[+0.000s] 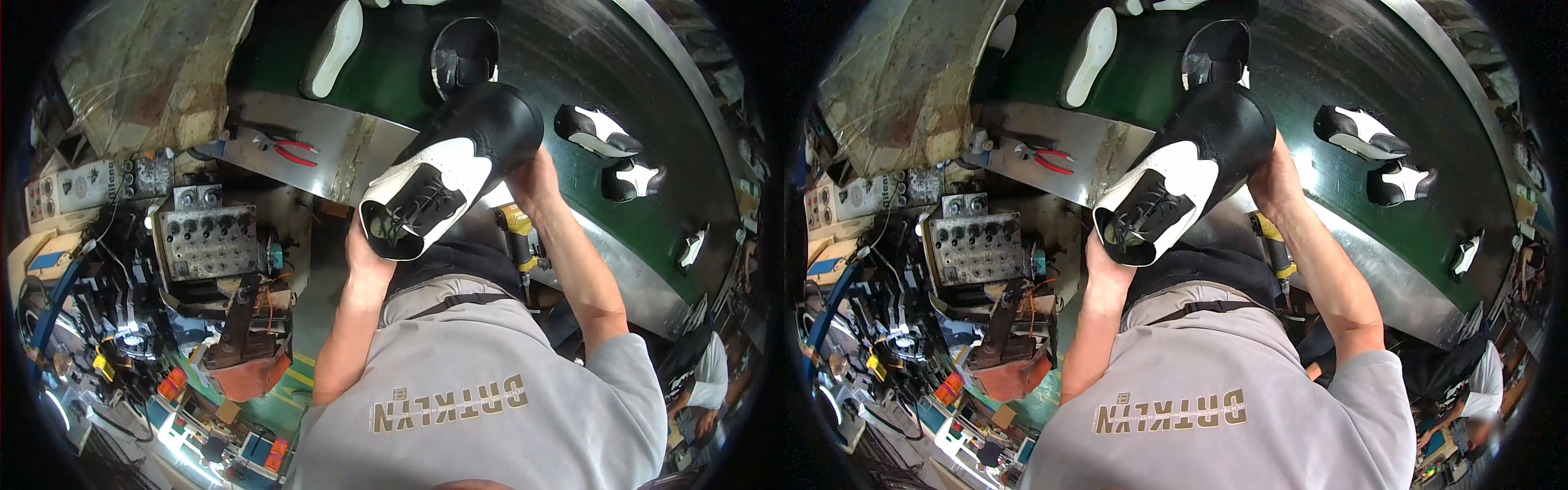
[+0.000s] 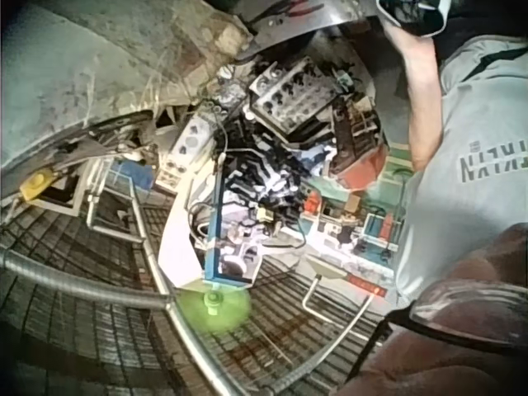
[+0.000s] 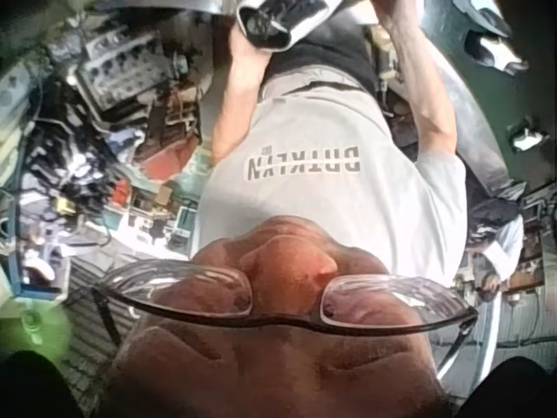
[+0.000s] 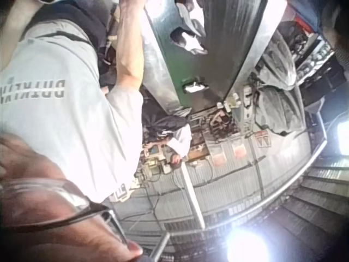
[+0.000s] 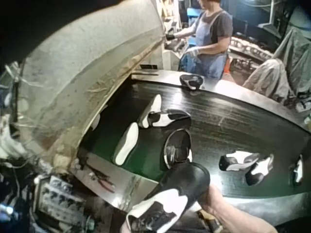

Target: The person repeatedly picks up a shoe upper and a sole from a conveyor belt, places them into a shoe assembly machine, and presses a lever to bond them. The person then removes the assembled shoe and places it back on the belt. This process is repeated for multiple shoes throughout the video.

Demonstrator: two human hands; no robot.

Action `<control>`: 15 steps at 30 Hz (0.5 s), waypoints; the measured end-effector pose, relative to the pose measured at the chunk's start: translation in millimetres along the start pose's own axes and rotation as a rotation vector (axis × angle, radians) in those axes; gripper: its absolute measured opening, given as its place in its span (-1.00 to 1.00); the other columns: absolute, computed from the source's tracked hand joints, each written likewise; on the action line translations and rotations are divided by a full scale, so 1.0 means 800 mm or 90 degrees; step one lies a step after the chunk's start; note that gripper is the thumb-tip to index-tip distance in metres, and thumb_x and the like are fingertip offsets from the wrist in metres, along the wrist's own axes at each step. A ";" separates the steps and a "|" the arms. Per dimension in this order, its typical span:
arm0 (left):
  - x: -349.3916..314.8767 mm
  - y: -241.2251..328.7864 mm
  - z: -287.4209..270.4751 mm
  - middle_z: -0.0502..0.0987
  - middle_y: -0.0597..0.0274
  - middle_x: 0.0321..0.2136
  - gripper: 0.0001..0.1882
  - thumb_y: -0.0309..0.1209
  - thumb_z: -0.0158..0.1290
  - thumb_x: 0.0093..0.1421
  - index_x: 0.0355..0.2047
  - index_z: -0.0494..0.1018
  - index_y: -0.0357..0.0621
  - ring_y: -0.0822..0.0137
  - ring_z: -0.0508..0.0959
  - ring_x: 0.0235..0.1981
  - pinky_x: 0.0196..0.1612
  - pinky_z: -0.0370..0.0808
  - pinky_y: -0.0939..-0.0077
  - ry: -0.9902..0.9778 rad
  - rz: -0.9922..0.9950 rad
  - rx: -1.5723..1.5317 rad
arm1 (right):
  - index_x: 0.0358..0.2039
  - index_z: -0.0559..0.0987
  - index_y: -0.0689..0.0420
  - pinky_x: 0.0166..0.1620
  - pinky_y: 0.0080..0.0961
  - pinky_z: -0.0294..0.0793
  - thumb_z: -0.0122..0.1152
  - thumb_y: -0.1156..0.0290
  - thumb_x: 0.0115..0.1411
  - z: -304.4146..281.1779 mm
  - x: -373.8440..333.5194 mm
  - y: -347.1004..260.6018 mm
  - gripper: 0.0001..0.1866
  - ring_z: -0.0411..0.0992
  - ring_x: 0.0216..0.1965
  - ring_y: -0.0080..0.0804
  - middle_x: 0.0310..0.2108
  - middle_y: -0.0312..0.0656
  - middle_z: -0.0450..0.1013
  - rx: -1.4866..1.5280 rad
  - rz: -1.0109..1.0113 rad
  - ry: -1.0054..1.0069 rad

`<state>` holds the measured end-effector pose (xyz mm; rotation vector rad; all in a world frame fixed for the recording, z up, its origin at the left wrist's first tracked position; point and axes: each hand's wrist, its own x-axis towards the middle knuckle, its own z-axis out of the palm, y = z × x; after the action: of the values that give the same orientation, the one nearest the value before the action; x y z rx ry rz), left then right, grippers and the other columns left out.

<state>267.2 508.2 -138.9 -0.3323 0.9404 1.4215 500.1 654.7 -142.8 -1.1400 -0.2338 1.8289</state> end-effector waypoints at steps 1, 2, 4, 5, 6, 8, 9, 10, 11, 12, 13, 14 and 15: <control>-0.001 0.000 -0.003 0.47 0.06 0.06 -0.58 -0.23 -0.19 0.39 0.10 0.37 -0.26 0.16 0.48 0.09 0.17 0.41 0.24 -0.004 0.017 -0.010 | 0.16 0.39 0.14 0.24 -0.24 0.31 -0.03 0.08 0.36 0.010 -0.001 -0.006 -0.51 0.37 0.13 -0.30 0.08 -0.16 0.43 0.009 -0.032 -0.003; -0.007 0.002 -0.002 0.49 0.10 0.03 -0.61 -0.25 -0.19 0.40 0.09 0.37 -0.22 0.20 0.50 0.06 0.12 0.45 0.28 0.027 0.042 -0.006 | 0.20 0.34 0.15 0.26 -0.25 0.27 -0.07 0.02 0.38 0.036 -0.020 -0.024 -0.45 0.36 0.15 -0.30 0.11 -0.13 0.40 0.003 -0.062 -0.069; -0.010 0.004 -0.003 0.50 0.13 0.00 -0.64 -0.26 -0.19 0.41 0.06 0.38 -0.20 0.24 0.51 0.03 0.09 0.47 0.32 0.054 0.077 -0.010 | 0.21 0.32 0.15 0.26 -0.25 0.26 -0.07 0.01 0.38 0.032 -0.012 -0.018 -0.44 0.35 0.15 -0.31 0.12 -0.11 0.39 -0.053 -0.028 -0.088; -0.012 0.005 0.001 0.50 0.15 -0.02 -0.66 -0.26 -0.19 0.41 0.05 0.38 -0.18 0.26 0.51 0.01 0.07 0.48 0.34 0.065 0.095 -0.010 | 0.21 0.31 0.16 0.26 -0.26 0.26 -0.07 0.00 0.38 0.031 -0.007 -0.015 -0.43 0.35 0.15 -0.31 0.12 -0.10 0.38 -0.079 -0.014 -0.098; -0.018 0.006 0.006 0.50 0.19 -0.04 -0.69 -0.28 -0.18 0.41 0.03 0.38 -0.15 0.30 0.52 -0.01 0.05 0.48 0.38 0.055 0.130 0.025 | 0.15 0.38 0.20 0.16 -0.32 0.38 0.01 0.08 0.37 0.033 -0.004 -0.011 -0.49 0.43 0.04 -0.34 0.03 -0.10 0.45 -0.113 -0.048 -0.112; -0.026 0.005 0.009 0.50 0.23 -0.07 -0.73 -0.29 -0.17 0.41 -0.02 0.39 -0.13 0.32 0.51 -0.02 0.05 0.47 0.40 0.074 0.148 0.046 | 0.09 0.43 0.22 0.06 -0.38 0.46 0.07 0.15 0.35 0.042 0.003 -0.013 -0.55 0.48 -0.05 -0.36 -0.04 -0.12 0.49 -0.132 -0.034 -0.080; -0.028 0.005 0.007 0.50 0.24 -0.08 -0.74 -0.29 -0.17 0.41 -0.03 0.40 -0.12 0.33 0.51 -0.02 0.05 0.47 0.41 0.083 0.155 0.056 | 0.06 0.45 0.23 0.01 -0.40 0.50 0.10 0.18 0.34 0.046 0.007 -0.013 -0.58 0.51 -0.10 -0.37 -0.08 -0.14 0.51 -0.142 -0.028 -0.063; -0.033 0.003 0.006 0.50 0.26 -0.09 -0.75 -0.29 -0.16 0.41 -0.05 0.40 -0.10 0.34 0.51 -0.03 0.04 0.46 0.41 0.091 0.153 0.054 | -0.01 0.51 0.27 -0.12 -0.48 0.55 0.14 0.25 0.33 0.050 0.014 -0.008 -0.64 0.54 -0.19 -0.41 -0.15 -0.15 0.54 -0.098 -0.031 -0.048; -0.037 0.002 0.004 0.49 0.26 -0.07 -0.73 -0.25 -0.15 0.41 -0.03 0.40 -0.10 0.33 0.50 -0.01 0.04 0.46 0.42 0.122 0.134 0.040 | -0.02 0.52 0.29 -0.10 -0.47 0.54 0.16 0.28 0.31 0.052 0.020 -0.006 -0.64 0.53 -0.18 -0.41 -0.14 -0.13 0.54 -0.111 -0.031 -0.042; -0.044 0.001 0.002 0.49 0.24 -0.05 -0.70 -0.23 -0.15 0.40 -0.01 0.40 -0.11 0.33 0.50 -0.01 0.06 0.46 0.41 0.130 0.109 0.031 | -0.03 0.53 0.32 -0.09 -0.47 0.53 0.18 0.30 0.30 0.055 0.026 -0.005 -0.65 0.52 -0.17 -0.41 -0.14 -0.10 0.53 -0.124 -0.032 -0.035; -0.053 0.001 0.001 0.49 0.23 -0.03 -0.68 -0.21 -0.15 0.40 0.01 0.40 -0.12 0.32 0.50 0.00 0.07 0.45 0.40 0.137 0.084 0.022 | -0.05 0.54 0.34 -0.07 -0.46 0.52 0.19 0.33 0.29 0.057 0.028 -0.003 -0.65 0.51 -0.15 -0.42 -0.13 -0.07 0.53 -0.138 -0.033 -0.029; -0.066 0.000 0.002 0.49 0.16 0.00 -0.62 -0.17 -0.15 0.40 0.04 0.38 -0.16 0.29 0.50 0.01 0.08 0.45 0.38 0.083 0.058 0.033 | -0.06 0.55 0.36 -0.11 -0.49 0.53 0.23 0.35 0.26 0.067 0.026 -0.003 -0.65 0.52 -0.21 -0.43 -0.16 -0.07 0.54 -0.140 -0.045 -0.010; -0.074 0.002 -0.001 0.50 0.12 -0.02 -0.59 -0.15 -0.15 0.41 0.05 0.37 -0.22 0.28 0.52 -0.01 0.08 0.46 0.36 0.084 0.024 0.052 | -0.07 0.56 0.36 -0.12 -0.50 0.53 0.24 0.35 0.26 0.073 0.026 -0.003 -0.66 0.52 -0.23 -0.44 -0.18 -0.09 0.55 -0.170 -0.028 -0.036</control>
<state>273.2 467.3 -96.2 -0.3528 1.1145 1.4037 453.3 689.1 -121.7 -1.2546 -0.5449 1.8300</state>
